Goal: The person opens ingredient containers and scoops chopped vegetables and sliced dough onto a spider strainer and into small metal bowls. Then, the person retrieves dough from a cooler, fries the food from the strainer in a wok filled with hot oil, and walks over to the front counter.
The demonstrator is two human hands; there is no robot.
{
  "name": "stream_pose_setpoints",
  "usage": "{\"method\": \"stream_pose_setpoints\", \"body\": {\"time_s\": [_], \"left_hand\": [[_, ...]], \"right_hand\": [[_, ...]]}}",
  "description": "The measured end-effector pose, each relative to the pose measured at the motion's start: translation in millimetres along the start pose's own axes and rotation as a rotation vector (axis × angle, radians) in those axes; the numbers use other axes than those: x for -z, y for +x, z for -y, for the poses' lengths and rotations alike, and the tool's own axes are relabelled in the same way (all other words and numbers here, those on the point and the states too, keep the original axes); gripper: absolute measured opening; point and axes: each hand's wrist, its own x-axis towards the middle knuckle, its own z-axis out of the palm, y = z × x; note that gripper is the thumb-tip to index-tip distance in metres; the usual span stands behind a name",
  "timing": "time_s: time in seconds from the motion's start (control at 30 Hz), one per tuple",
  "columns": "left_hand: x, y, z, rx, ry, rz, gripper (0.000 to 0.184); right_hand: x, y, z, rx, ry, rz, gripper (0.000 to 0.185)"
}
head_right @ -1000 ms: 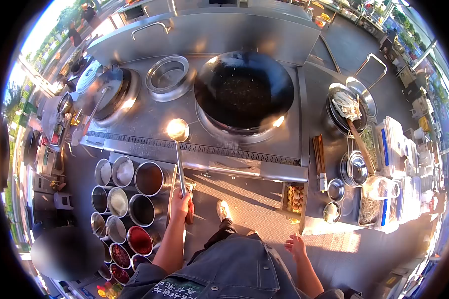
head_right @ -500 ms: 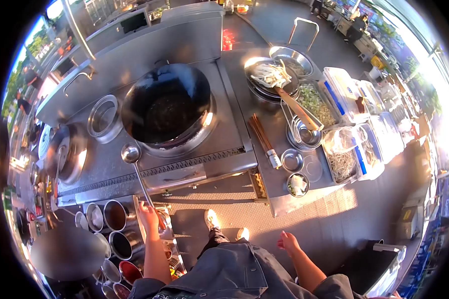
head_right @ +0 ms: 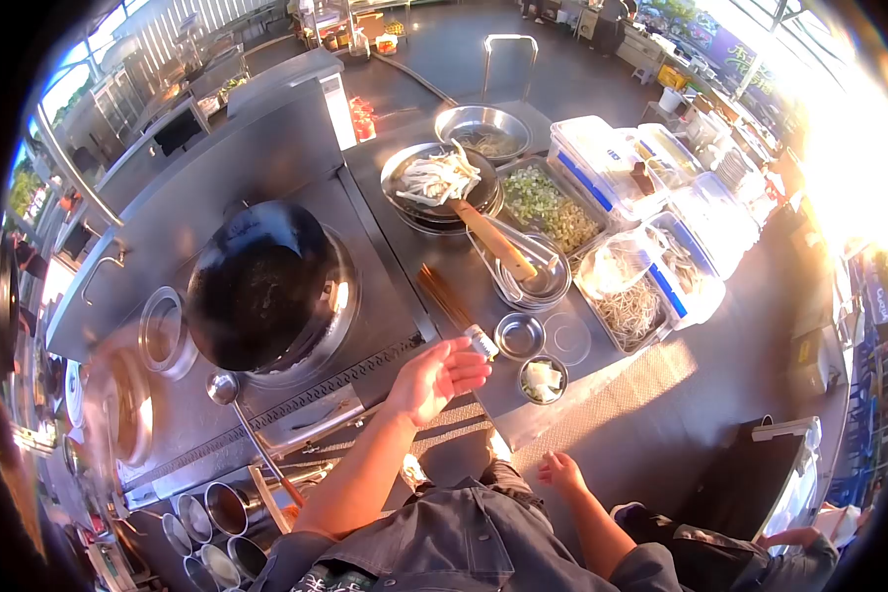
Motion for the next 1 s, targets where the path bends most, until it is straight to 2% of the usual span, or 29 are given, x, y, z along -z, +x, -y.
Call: {"method": "stream_pose_setpoints", "body": {"time_s": [0.13,0.23,0.37,0.43,0.5,0.63,0.73,0.9,1.0], "left_hand": [[-49.4,119.3,5.3,-0.029,-0.229,-0.082,0.051],[-77.3,180.1,-1.2,-0.181,-0.374,-0.166,0.027],[-48.8,233.9,7.7,-0.236,-0.278,-0.236,0.018],[-68.5,213.4,11.9,-0.288,-0.299,-0.218,0.008],[-85.5,186.5,13.9,-0.339,-0.31,-0.201,0.009],[-83.2,101.8,-0.9,-0.341,-0.343,-0.022,0.014],[-84.0,16.2,-27.0,-0.442,-0.249,-0.166,0.02],[-16.2,-115.7,-77.2,-0.52,0.143,-0.507,0.016],[41.9,-168.3,-103.8,-0.479,0.322,-0.968,0.017]], "right_hand": [[47.0,10.5,-13.5,-0.043,0.087,0.01,0.035],[91.3,31.3,-28.6,-0.082,0.146,0.034,0.035],[138.3,49.4,-26.8,-0.113,0.251,0.024,0.032],[152.7,56.9,-24.8,-0.15,0.232,0.01,0.032],[163.4,69.4,-25.5,-0.159,0.201,0.042,0.033],[173.8,85.6,-21.4,-0.18,0.089,0.048,0.034],[172.6,96.3,-29.8,-0.204,0.037,0.042,0.033],[164.4,98.5,-45.7,-0.27,-0.141,-0.019,0.032],[151.8,95.3,-52.3,-0.247,-0.142,-0.046,0.034]]}}
